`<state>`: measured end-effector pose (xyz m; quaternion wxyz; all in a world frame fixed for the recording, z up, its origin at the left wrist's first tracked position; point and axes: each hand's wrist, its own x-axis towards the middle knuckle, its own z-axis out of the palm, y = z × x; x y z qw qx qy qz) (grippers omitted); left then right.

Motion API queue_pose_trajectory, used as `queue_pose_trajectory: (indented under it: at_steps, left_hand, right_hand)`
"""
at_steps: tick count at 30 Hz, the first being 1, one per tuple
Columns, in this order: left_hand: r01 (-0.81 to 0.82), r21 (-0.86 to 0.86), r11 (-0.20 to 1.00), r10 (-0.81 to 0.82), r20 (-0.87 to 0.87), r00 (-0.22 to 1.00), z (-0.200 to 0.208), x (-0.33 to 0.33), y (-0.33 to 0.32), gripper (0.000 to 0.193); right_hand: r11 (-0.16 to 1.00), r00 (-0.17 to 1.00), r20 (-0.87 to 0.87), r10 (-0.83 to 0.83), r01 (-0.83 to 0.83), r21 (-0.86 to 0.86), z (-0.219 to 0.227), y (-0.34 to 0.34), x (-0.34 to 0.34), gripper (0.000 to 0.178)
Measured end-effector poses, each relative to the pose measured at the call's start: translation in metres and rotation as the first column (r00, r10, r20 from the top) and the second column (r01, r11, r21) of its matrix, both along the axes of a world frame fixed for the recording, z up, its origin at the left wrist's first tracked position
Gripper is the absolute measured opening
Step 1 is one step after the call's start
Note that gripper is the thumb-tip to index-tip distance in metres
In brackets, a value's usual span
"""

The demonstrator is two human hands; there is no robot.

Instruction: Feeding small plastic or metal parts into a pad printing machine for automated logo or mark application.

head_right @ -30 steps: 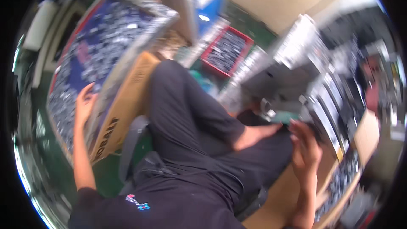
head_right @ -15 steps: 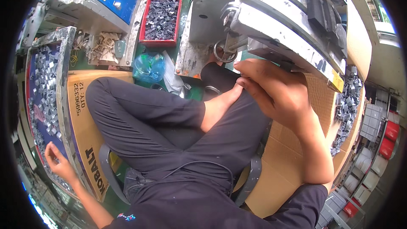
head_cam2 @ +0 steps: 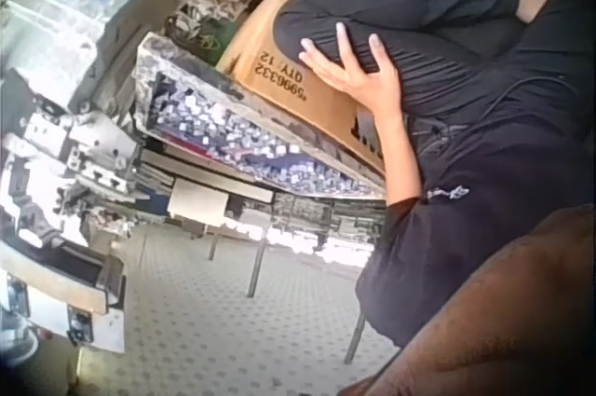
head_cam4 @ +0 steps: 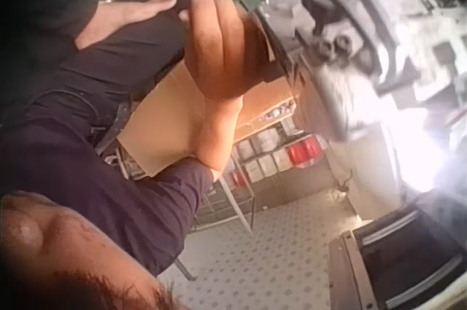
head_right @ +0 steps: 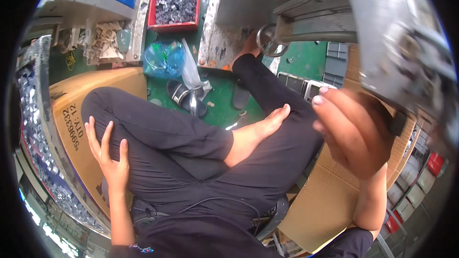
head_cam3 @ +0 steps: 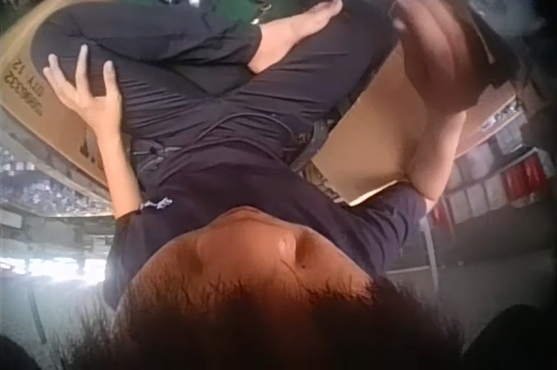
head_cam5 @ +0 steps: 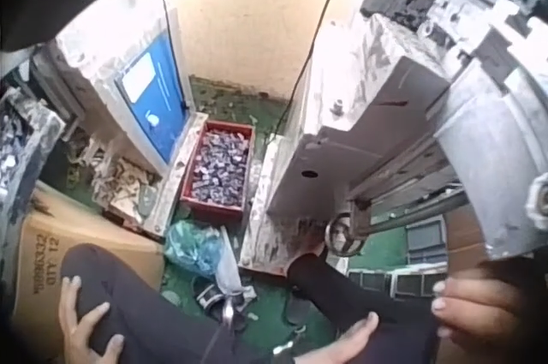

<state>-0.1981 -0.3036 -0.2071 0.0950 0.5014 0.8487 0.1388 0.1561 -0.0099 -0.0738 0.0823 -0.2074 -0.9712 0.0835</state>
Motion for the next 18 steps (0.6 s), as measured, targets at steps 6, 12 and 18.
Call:
queue_pose_trajectory:
  at_steps: [6, 12, 18]
  left_hand:
    - [-0.01, -0.011, 1.0, 0.011, 0.065, 0.998, -0.015, -0.008, 0.006, 0.041]
    - [-0.019, -0.045, 0.999, 0.024, 0.127, 0.992, -0.021, -0.014, 0.005, 0.034]
    - [0.006, -0.044, 0.999, -0.002, 0.093, 0.996, -0.025, -0.02, 0.01, 0.026]
  right_hand:
    - [0.996, 0.98, 0.195, -0.043, 0.058, -0.072, -0.069, 0.007, -0.004, 0.03]
    - [0.942, 0.954, 0.29, -0.077, 0.165, -0.294, -0.151, -0.002, -0.031, 0.023]
    - [0.769, 0.879, 0.466, -0.097, 0.363, -0.526, -0.224, -0.002, -0.057, 0.022]
